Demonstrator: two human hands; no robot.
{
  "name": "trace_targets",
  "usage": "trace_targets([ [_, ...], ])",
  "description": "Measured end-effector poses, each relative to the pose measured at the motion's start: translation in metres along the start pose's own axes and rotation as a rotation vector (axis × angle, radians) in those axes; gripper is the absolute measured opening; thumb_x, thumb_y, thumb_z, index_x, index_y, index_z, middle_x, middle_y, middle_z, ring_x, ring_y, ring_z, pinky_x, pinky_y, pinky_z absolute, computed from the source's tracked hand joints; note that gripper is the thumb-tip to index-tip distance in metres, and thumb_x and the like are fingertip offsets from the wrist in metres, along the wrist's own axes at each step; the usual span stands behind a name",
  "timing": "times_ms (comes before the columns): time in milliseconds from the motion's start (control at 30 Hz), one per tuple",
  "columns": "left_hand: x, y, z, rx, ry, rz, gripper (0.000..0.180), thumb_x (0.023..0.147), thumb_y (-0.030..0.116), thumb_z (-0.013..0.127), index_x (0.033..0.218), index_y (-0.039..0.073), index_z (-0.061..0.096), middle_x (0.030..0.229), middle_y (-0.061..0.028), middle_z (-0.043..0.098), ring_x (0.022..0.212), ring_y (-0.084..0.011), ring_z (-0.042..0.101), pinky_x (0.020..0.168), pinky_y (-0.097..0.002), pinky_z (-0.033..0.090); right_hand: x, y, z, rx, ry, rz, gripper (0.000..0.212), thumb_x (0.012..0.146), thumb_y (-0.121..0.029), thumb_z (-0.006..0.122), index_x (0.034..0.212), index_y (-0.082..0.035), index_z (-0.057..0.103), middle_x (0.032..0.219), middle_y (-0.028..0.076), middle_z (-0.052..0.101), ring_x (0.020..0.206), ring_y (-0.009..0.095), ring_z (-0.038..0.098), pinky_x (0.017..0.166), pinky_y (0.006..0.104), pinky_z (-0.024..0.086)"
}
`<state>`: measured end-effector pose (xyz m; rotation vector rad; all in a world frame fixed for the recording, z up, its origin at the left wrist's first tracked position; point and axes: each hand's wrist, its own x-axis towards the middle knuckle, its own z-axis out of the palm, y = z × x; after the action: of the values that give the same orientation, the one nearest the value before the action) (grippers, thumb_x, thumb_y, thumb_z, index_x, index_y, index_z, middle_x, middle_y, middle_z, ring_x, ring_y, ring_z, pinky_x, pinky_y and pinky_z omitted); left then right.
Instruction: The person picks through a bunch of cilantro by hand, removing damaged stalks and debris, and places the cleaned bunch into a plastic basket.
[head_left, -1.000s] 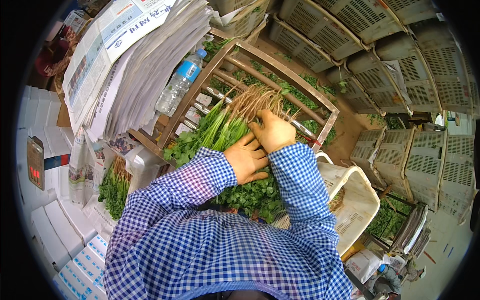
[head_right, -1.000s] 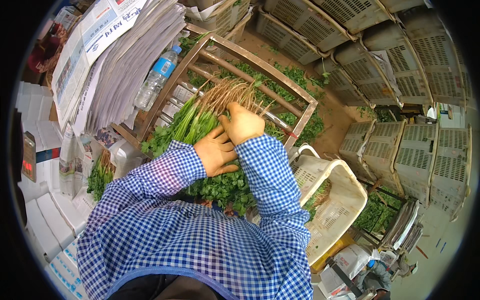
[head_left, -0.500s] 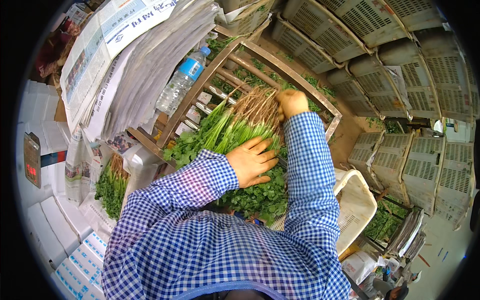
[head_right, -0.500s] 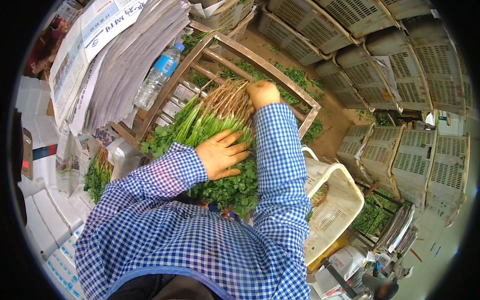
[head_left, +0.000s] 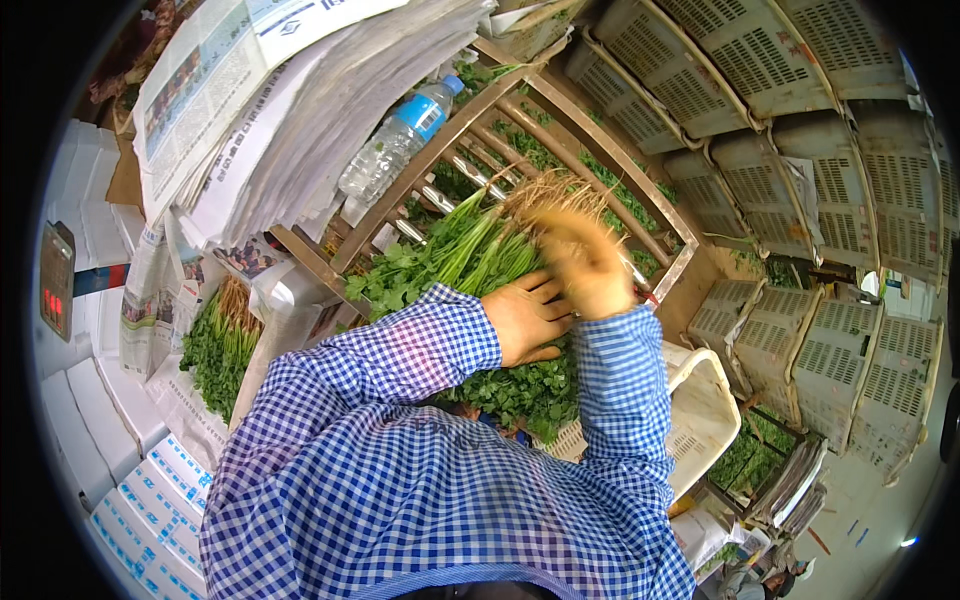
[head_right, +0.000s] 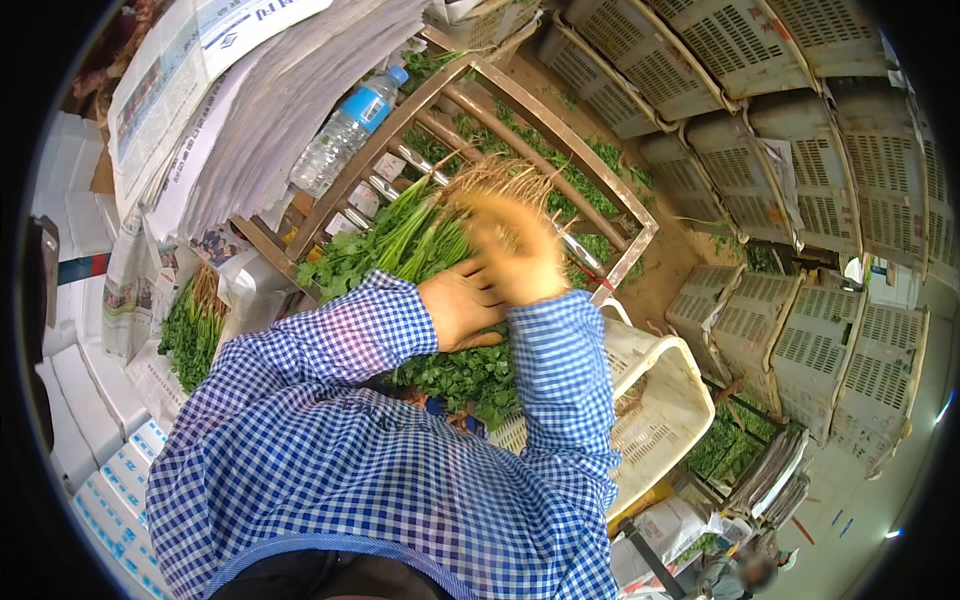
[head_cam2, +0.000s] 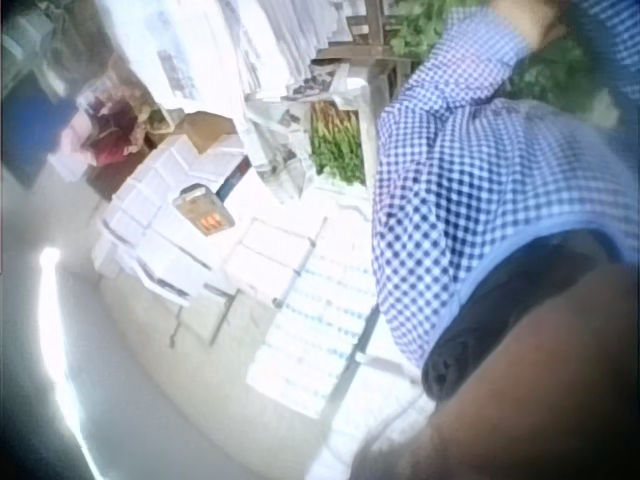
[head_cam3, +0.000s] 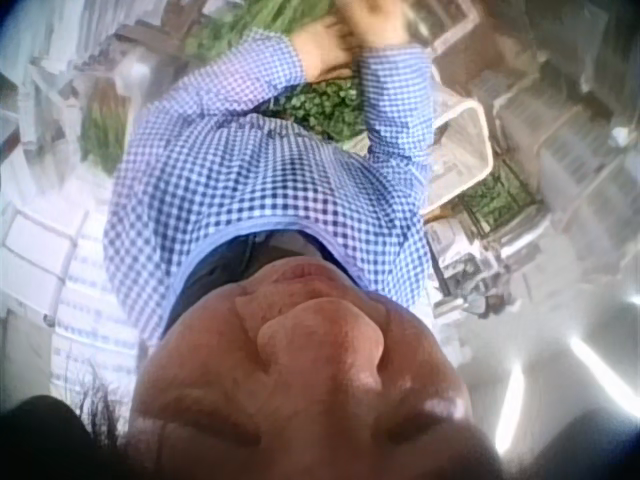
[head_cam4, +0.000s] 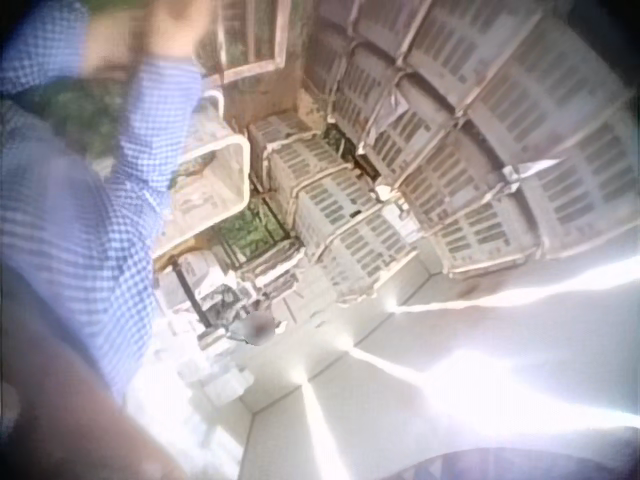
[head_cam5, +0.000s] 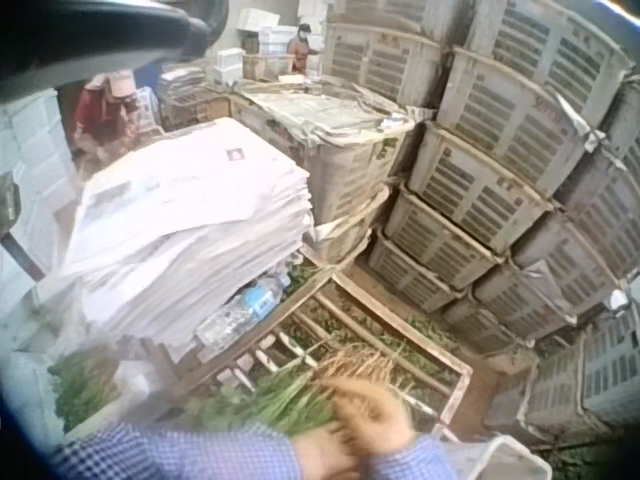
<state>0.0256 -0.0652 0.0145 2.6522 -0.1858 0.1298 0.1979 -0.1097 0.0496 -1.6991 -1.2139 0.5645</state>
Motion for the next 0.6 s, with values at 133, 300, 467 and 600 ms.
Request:
trace_targets([
  [133, 0.006, -0.003, 0.001, 0.052, -0.062, -0.005, 0.056, 0.096, 0.046, 0.060, 0.134, 0.005, 0.059, 0.144, -0.0140, 0.054, 0.144, -0.0342, 0.038, 0.123, -0.0512, 0.024, 0.036, 0.038, 0.014, -0.586, -0.013, 0.078, 0.028, 0.094, -0.020, 0.068, 0.119, -0.006, 0.071, 0.124, 0.016, 0.070, 0.110, 0.030, 0.068, 0.100, 0.0428, 0.054],
  [300, -0.008, -0.013, 0.010, 0.015, 0.032, -0.016, 0.060, 0.096, 0.049, 0.059, 0.140, 0.008, 0.056, 0.150, -0.0118, 0.051, 0.144, -0.0358, 0.039, 0.124, -0.0512, 0.024, 0.028, 0.004, 0.003, -0.064, 0.022, -0.105, 0.032, 0.102, -0.015, 0.058, 0.131, -0.003, 0.064, 0.126, 0.016, 0.068, 0.116, 0.028, 0.066, 0.100, 0.0386, 0.054],
  [467, 0.001, -0.010, 0.014, 0.096, -0.025, 0.013, 0.059, 0.097, 0.050, 0.057, 0.141, 0.009, 0.055, 0.150, -0.0111, 0.051, 0.144, -0.0355, 0.039, 0.123, -0.0506, 0.026, 0.039, 0.046, -0.017, -0.614, 0.099, 0.319, 0.049, 0.102, -0.027, 0.060, 0.145, -0.006, 0.051, 0.140, 0.021, 0.059, 0.127, 0.035, 0.059, 0.107, 0.0407, 0.049],
  [600, -0.008, -0.016, 0.008, 0.049, -0.061, -0.047, 0.059, 0.098, 0.049, 0.056, 0.142, 0.010, 0.054, 0.152, -0.0104, 0.049, 0.145, -0.0350, 0.038, 0.124, -0.0509, 0.024, 0.033, -0.006, 0.002, 0.022, -0.305, 0.451, 0.049, 0.105, -0.029, 0.054, 0.148, -0.006, 0.047, 0.146, 0.018, 0.055, 0.135, 0.033, 0.052, 0.112, 0.0430, 0.044],
])
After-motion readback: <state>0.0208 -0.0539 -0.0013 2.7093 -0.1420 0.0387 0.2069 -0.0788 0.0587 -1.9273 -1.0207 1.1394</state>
